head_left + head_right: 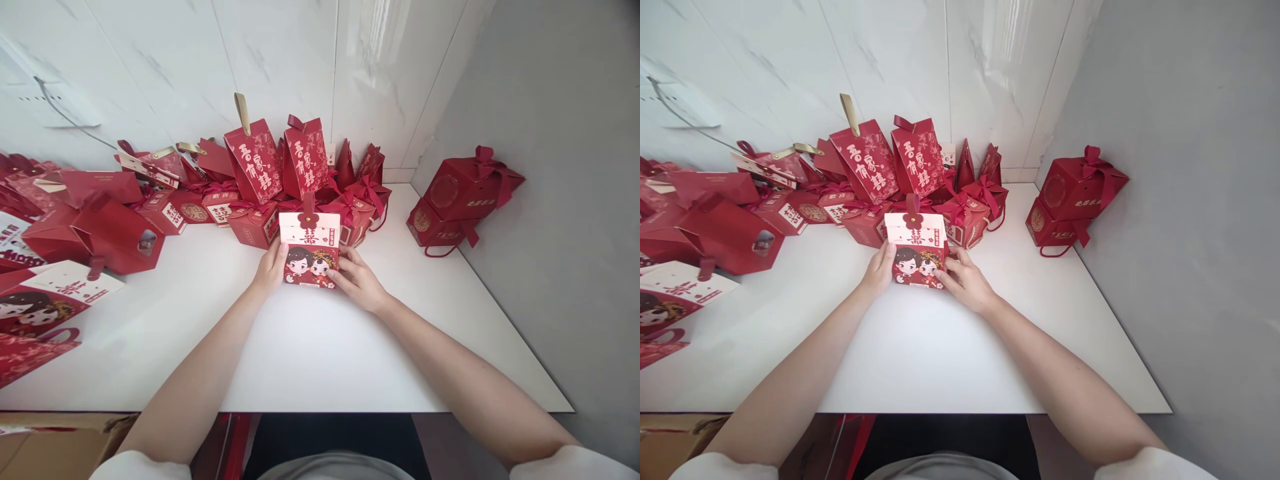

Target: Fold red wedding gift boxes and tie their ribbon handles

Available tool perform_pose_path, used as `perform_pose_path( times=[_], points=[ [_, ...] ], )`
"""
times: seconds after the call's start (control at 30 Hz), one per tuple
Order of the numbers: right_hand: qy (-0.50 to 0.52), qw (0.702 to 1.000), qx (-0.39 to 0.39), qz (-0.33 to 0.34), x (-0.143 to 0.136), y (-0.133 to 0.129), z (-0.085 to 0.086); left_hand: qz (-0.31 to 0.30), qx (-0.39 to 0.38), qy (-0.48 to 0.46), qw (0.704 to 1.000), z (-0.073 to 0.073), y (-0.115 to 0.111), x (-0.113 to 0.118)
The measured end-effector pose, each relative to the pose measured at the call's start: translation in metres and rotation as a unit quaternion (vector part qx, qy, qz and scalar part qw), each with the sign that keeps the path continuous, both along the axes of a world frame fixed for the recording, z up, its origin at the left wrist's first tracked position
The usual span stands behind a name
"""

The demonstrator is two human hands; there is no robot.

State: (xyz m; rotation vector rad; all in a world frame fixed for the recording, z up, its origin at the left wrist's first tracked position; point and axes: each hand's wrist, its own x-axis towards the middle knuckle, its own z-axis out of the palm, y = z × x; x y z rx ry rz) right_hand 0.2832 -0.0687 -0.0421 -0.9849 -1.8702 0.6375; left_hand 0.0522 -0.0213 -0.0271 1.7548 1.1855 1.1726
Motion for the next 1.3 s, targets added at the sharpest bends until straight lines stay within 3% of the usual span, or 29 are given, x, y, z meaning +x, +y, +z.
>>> perform_pose_path(
  times=[0.13, 0.2, 0.3, 0.47, 0.6, 0.7, 0.8, 0.87, 1.0, 1.13, 1.3],
  points=[
    [0.004, 0.996, 0.069, -0.064, -0.001, -0.007, 0.008, 0.022, -0.023, -0.008, 0.999, 0.001, 0.003, 0.000],
    [-0.013, 0.994, 0.084, -0.062, -0.002, -0.010, 0.011, 0.017, -0.041, -0.002, 0.999, 0.000, 0.003, 0.001],
    [-0.054, 0.992, 0.102, -0.051, -0.002, -0.013, 0.013, 0.008, 0.008, 0.079, 0.997, 0.002, -0.002, 0.001],
    [-0.063, 0.990, 0.123, -0.033, 0.001, -0.015, 0.014, -0.074, 0.086, 0.180, 0.977, 0.016, -0.013, -0.003],
    [-0.054, 0.989, 0.141, -0.010, 0.006, -0.016, 0.015, -0.105, 0.058, 0.196, 0.973, 0.020, -0.016, -0.001],
    [-0.047, 0.990, 0.135, -0.010, 0.008, -0.016, 0.015, -0.101, 0.021, 0.143, 0.984, 0.017, -0.016, 0.004],
    [-0.034, 0.986, 0.156, -0.047, 0.010, -0.014, 0.014, -0.088, -0.027, 0.017, 0.996, 0.016, -0.015, 0.008],
    [-0.050, 0.973, 0.214, -0.073, 0.011, -0.011, 0.014, -0.073, -0.055, -0.058, 0.994, 0.019, -0.014, 0.010],
    [-0.105, 0.915, 0.362, -0.143, 0.014, -0.005, 0.015, -0.041, -0.071, -0.144, 0.986, 0.031, -0.013, 0.005],
    [-0.133, 0.892, 0.388, -0.191, 0.014, -0.007, 0.015, -0.011, -0.020, -0.191, 0.981, 0.039, -0.015, 0.000],
    [-0.142, 0.905, 0.360, -0.177, 0.009, -0.012, 0.015, -0.062, 0.133, -0.212, 0.966, 0.033, -0.021, 0.006]
  ],
)
